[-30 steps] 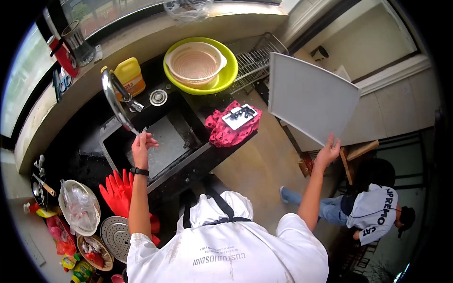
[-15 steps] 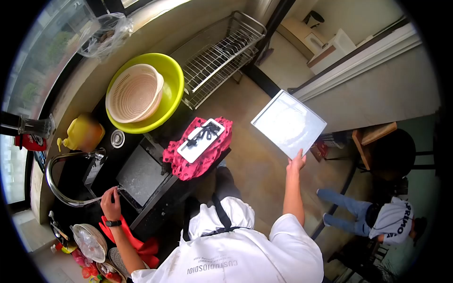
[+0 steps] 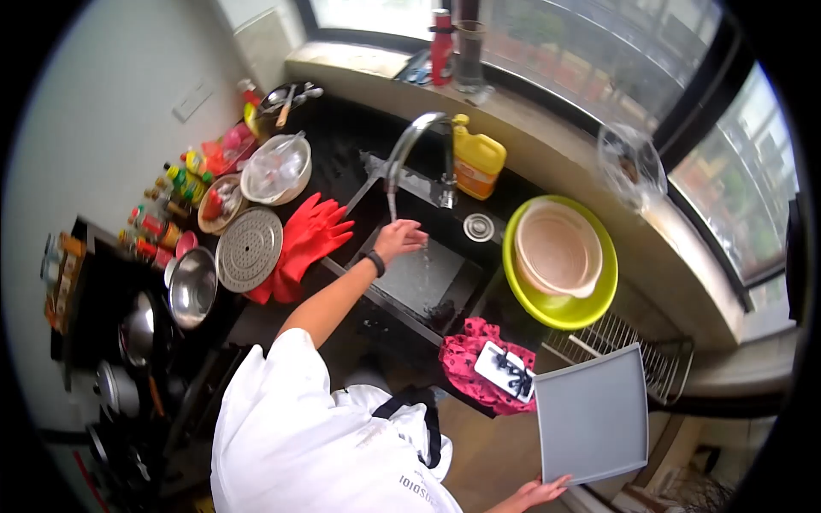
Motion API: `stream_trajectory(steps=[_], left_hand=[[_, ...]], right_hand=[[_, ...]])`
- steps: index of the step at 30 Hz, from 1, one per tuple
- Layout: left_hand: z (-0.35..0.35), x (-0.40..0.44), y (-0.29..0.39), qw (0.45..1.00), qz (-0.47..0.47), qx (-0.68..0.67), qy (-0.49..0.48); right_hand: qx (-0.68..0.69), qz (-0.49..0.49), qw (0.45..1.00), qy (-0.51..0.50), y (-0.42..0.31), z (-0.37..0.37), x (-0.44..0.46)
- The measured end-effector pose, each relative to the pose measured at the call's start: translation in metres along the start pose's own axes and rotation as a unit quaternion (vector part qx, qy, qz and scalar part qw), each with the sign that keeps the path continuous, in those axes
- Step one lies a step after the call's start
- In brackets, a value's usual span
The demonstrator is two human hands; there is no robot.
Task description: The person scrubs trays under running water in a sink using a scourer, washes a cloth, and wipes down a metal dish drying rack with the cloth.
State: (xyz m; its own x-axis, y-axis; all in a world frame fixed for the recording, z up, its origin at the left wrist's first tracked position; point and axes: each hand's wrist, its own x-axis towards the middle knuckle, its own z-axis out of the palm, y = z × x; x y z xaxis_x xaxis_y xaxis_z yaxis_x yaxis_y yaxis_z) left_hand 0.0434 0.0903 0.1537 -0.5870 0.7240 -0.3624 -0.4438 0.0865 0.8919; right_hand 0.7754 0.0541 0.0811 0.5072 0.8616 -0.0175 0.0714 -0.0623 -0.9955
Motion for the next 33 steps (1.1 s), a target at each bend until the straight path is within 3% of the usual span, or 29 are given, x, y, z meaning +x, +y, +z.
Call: stream_trajectory(steps=[2, 4, 6, 9, 10, 11, 12, 13, 14, 16, 21, 23, 29, 31, 32, 33], left_hand=[[0.002, 0.0, 0.001, 0.996, 0.0, -0.089, -0.009], [-0.001, 0.002, 0.003, 0.986, -0.004, -0.166, -0.033], [-0.011, -0.009, 0.017, 0.976, 0.006, -0.209, -0.053], [-0.048, -0.026, 0.025, 0.971, 0.018, -0.229, -0.066], [-0.065, -0.033, 0.023, 0.972, 0.01, -0.223, -0.07], [-0.082, -0.041, 0.017, 0.975, 0.005, -0.213, -0.064], [-0.098, -0.047, 0.012, 0.978, 0.0, -0.201, -0.059], [-0.115, -0.056, 0.006, 0.981, 0.003, -0.187, -0.06], [-0.133, -0.062, -0.005, 0.977, 0.005, -0.199, -0.074], [-0.165, -0.091, -0.007, 0.983, 0.008, -0.177, -0.053], [-0.242, -0.131, -0.034, 0.986, 0.029, -0.165, 0.018], [-0.269, -0.15, -0.036, 0.984, 0.032, -0.168, 0.039], [-0.313, -0.189, -0.034, 0.974, 0.047, -0.156, 0.158], [-0.315, -0.192, -0.035, 0.972, 0.045, -0.154, 0.173], [-0.316, -0.19, -0.038, 0.973, 0.039, -0.143, 0.179], [-0.314, -0.188, -0.038, 0.971, 0.037, -0.148, 0.181]], right_hand=[[-0.219, -0.255, 0.939, -0.07, 0.059, -0.028, 0.032], [0.035, -0.082, 0.992, -0.084, -0.088, 0.091, -0.018], [0.121, -0.039, 0.984, -0.129, -0.172, 0.173, -0.062], [0.18, -0.034, 0.959, -0.216, -0.254, 0.274, -0.129], [0.205, -0.05, 0.932, -0.294, -0.262, 0.3, -0.146], [0.212, -0.024, 0.94, -0.267, -0.274, 0.333, -0.172], [0.24, -0.009, 0.912, -0.333, -0.295, 0.366, -0.214], [0.225, 0.012, 0.923, -0.312, -0.308, 0.402, -0.252], [0.224, 0.011, 0.896, -0.382, -0.316, 0.428, -0.286], [0.191, -0.014, 0.858, -0.477, -0.312, 0.493, -0.341], [0.135, 0.12, 0.742, -0.646, -0.274, 0.644, -0.491], [0.115, 0.151, 0.724, -0.663, -0.239, 0.695, -0.531], [0.041, 0.179, 0.74, -0.647, -0.151, 0.798, -0.585], [-0.003, 0.134, 0.746, -0.653, -0.138, 0.81, -0.586], [-0.106, -0.025, 0.752, -0.65, -0.096, 0.838, -0.568], [-0.138, -0.097, 0.776, -0.608, -0.106, 0.823, -0.565]])
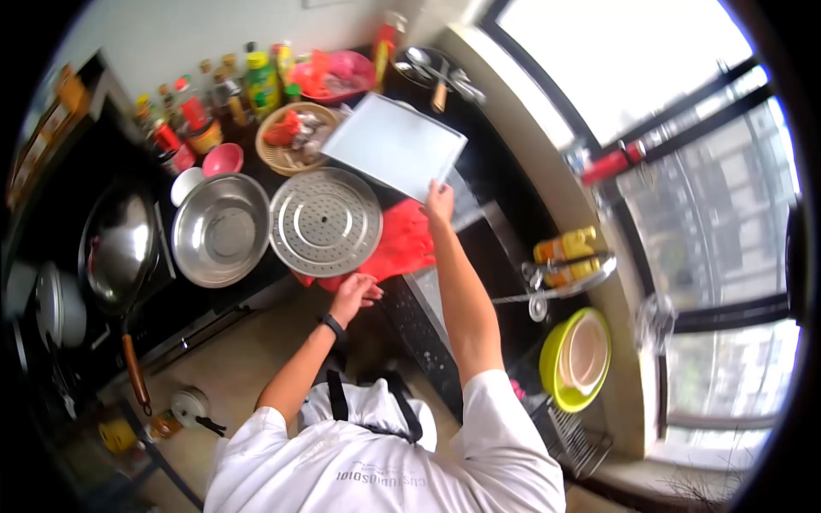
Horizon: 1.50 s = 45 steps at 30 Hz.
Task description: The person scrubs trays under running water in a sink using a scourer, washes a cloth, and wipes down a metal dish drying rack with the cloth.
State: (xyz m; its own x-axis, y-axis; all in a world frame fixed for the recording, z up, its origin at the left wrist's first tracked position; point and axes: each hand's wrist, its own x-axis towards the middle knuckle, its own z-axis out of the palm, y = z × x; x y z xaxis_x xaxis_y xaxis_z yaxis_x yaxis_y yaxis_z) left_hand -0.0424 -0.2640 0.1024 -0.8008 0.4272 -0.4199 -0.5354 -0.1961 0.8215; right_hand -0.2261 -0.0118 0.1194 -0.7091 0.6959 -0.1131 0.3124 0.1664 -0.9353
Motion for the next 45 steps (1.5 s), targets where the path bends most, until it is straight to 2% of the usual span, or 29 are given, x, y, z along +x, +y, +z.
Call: stream_trajectory(steps=[1, 3, 5, 6, 10, 12, 14, 17, 18, 19, 22, 24, 25, 27, 28, 29, 31, 33, 34, 35, 37, 40, 43, 45], left_hand=[[0.003, -0.001, 0.0, 1.0, -0.004, -0.005, 0.003], [0.012, 0.004, -0.002, 1.0, -0.015, 0.014, 0.007], [0.023, 0.014, -0.009, 0.999, -0.019, 0.037, -0.011], [0.033, 0.019, -0.011, 0.998, -0.022, 0.053, -0.02], [0.084, 0.052, -0.021, 0.989, -0.039, 0.123, -0.073], [0.11, 0.076, -0.036, 0.978, -0.045, 0.167, -0.116], [0.132, 0.101, -0.053, 0.961, -0.045, 0.228, -0.151], [0.162, 0.151, -0.085, 0.927, -0.04, 0.329, -0.176], [0.165, 0.174, -0.104, 0.917, -0.008, 0.36, -0.172], [0.168, 0.195, -0.122, 0.915, -0.017, 0.361, -0.177], [0.172, 0.256, -0.173, 0.888, 0.006, 0.426, -0.175], [0.17, 0.287, -0.206, 0.813, -0.068, 0.566, -0.118], [0.172, 0.292, -0.216, 0.817, -0.079, 0.558, -0.121], [0.176, 0.302, -0.224, 0.758, -0.171, 0.624, -0.08], [0.177, 0.303, -0.228, 0.73, -0.168, 0.659, -0.066], [0.176, 0.305, -0.231, 0.733, -0.177, 0.653, -0.066], [0.17, 0.308, -0.24, 0.722, -0.141, 0.676, -0.033], [0.157, 0.315, -0.25, 0.741, -0.121, 0.66, -0.041], [0.149, 0.316, -0.255, 0.757, -0.095, 0.644, -0.045], [0.143, 0.318, -0.262, 0.756, -0.102, 0.644, -0.048], [0.138, 0.328, -0.27, 0.792, -0.117, 0.599, -0.031], [0.145, 0.322, -0.266, 0.799, -0.107, 0.592, 0.002], [0.145, 0.32, -0.258, 0.798, -0.086, 0.596, -0.019], [0.148, 0.316, -0.255, 0.791, -0.103, 0.603, -0.025]], right_hand=[[-0.064, -0.061, 0.996, 0.023, 0.025, -0.009, 0.008], [0.002, -0.069, 0.997, 0.029, 0.048, -0.043, -0.019], [-0.027, -0.037, 0.998, -0.046, 0.056, -0.108, -0.072], [-0.026, -0.081, 0.996, -0.039, 0.091, -0.133, -0.088], [-0.172, 0.06, 0.983, 0.026, 0.244, -0.228, -0.136], [-0.197, 0.179, 0.964, -0.016, 0.281, -0.262, -0.149], [-0.224, 0.183, 0.957, -0.022, 0.322, -0.276, -0.159], [-0.288, 0.214, 0.933, -0.017, 0.331, -0.297, -0.156], [-0.313, 0.267, 0.911, -0.039, 0.324, -0.304, -0.151], [-0.336, 0.316, 0.885, -0.062, 0.323, -0.306, -0.147], [-0.359, 0.38, 0.846, -0.106, 0.344, -0.313, -0.149], [-0.386, 0.406, 0.813, -0.157, 0.371, -0.319, -0.149], [-0.421, 0.255, 0.854, -0.168, 0.415, -0.323, -0.163], [-0.351, 0.372, 0.857, -0.06, 0.4, -0.314, -0.147], [-0.322, 0.3, 0.898, 0.018, 0.387, -0.31, -0.143], [-0.295, 0.247, 0.921, 0.062, 0.365, -0.306, -0.135], [-0.271, 0.189, 0.932, 0.149, 0.359, -0.286, -0.118], [-0.227, 0.169, 0.95, 0.129, 0.36, -0.264, -0.1], [-0.237, 0.176, 0.951, 0.096, 0.358, -0.248, -0.092], [-0.276, 0.178, 0.94, 0.097, 0.354, -0.232, -0.088], [-0.29, 0.166, 0.937, 0.098, 0.347, -0.205, -0.073], [-0.275, 0.029, 0.96, 0.037, 0.325, -0.168, -0.053], [-0.292, 0.013, 0.956, -0.006, 0.325, -0.176, -0.05], [-0.321, 0.029, 0.946, 0.024, 0.343, -0.203, -0.063]])
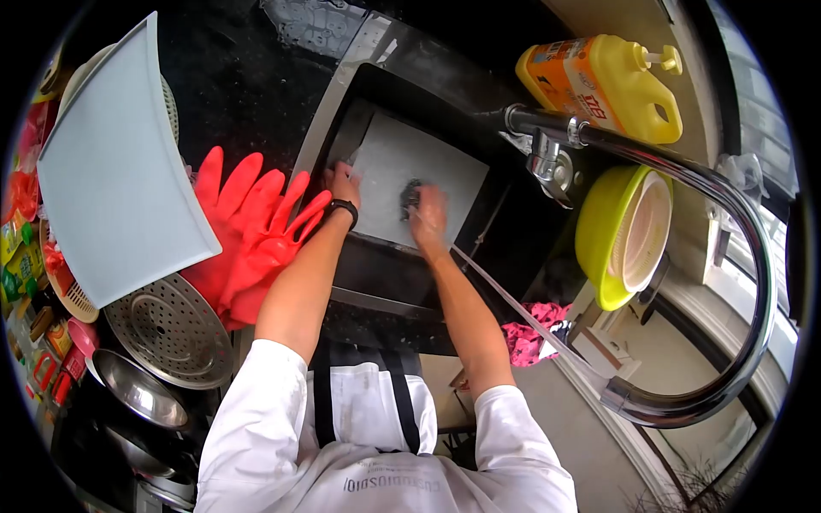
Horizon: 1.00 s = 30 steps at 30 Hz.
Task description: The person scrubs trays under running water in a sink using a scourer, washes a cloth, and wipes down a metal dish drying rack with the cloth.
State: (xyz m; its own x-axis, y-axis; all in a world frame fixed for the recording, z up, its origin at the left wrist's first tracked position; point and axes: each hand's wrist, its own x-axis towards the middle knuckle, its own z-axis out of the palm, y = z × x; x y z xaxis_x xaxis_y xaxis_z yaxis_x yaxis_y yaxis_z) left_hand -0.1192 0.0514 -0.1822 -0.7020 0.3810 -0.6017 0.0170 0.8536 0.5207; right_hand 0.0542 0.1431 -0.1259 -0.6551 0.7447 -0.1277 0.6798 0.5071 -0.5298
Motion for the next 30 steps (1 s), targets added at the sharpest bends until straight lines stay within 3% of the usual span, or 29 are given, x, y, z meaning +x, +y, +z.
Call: stream_trajectory(steps=[6, 10, 13, 19, 21, 24, 30], left_hand=[[0.003, 0.0, 0.008, 0.999, -0.015, 0.051, -0.01], [0.011, 0.0, -0.002, 0.998, -0.002, 0.06, 0.001], [0.009, 0.002, -0.002, 0.997, -0.004, 0.074, -0.013], [0.011, 0.006, -0.005, 0.997, 0.001, 0.079, -0.016], [0.014, 0.004, -0.006, 0.997, 0.007, 0.069, -0.014], [0.013, 0.002, -0.005, 0.998, 0.029, 0.056, 0.005], [0.015, 0.004, -0.01, 0.998, 0.019, 0.063, -0.004]], right_hand=[[-0.103, 0.143, 0.982, 0.064, 0.015, -0.005, 0.009], [-0.038, 0.035, 0.998, 0.022, -0.029, 0.028, 0.03], [-0.009, 0.022, 1.0, -0.017, -0.037, 0.028, 0.038], [-0.107, 0.046, 0.992, 0.056, 0.061, -0.025, 0.006], [-0.132, 0.114, 0.984, 0.043, 0.065, -0.038, 0.005], [-0.089, 0.108, 0.989, 0.049, 0.041, -0.025, 0.01], [-0.007, -0.022, 1.0, 0.017, -0.038, 0.028, 0.022]])
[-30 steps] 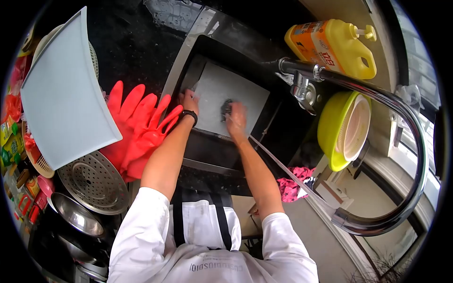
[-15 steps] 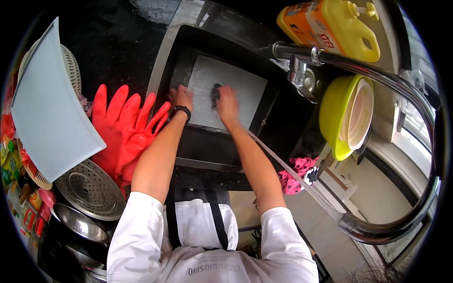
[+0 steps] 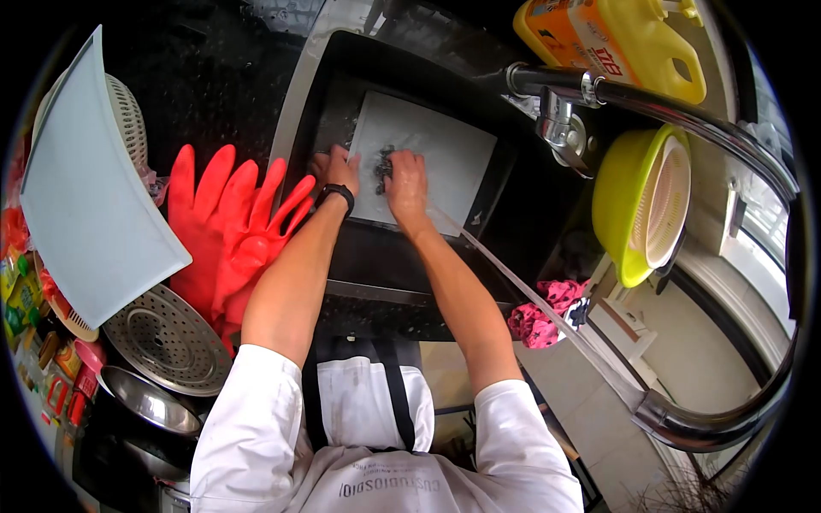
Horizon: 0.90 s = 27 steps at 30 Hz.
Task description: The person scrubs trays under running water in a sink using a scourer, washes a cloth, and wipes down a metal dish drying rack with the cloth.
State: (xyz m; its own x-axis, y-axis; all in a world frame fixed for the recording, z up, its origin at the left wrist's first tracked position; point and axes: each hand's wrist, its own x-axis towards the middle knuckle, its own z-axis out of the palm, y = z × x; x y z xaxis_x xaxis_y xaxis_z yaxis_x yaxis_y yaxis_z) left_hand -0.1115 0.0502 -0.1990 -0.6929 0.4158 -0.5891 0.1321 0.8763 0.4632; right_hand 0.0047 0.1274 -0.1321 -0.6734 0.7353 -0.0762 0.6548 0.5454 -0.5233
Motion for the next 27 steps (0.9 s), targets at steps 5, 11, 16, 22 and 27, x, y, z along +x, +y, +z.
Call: stream_trajectory(steps=[5, 11, 16, 22, 27], left_hand=[[0.001, 0.006, 0.001, 1.0, -0.001, -0.005, 0.008], [0.001, 0.001, -0.004, 1.0, 0.009, 0.018, 0.006], [0.003, 0.001, -0.004, 0.999, 0.011, 0.018, 0.025], [-0.003, 0.004, 0.0, 1.0, 0.016, 0.016, 0.015], [0.003, 0.001, -0.003, 0.999, 0.038, -0.004, 0.025]], right_hand=[[-0.02, 0.001, 1.0, 0.021, 0.012, 0.001, 0.047], [-0.039, -0.105, 0.992, -0.052, 0.007, 0.007, 0.0], [-0.014, -0.072, 0.994, -0.087, -0.004, 0.006, 0.017], [0.026, 0.019, 0.998, 0.06, -0.002, 0.02, 0.078], [-0.022, -0.032, 0.996, -0.08, -0.011, 0.007, 0.022]])
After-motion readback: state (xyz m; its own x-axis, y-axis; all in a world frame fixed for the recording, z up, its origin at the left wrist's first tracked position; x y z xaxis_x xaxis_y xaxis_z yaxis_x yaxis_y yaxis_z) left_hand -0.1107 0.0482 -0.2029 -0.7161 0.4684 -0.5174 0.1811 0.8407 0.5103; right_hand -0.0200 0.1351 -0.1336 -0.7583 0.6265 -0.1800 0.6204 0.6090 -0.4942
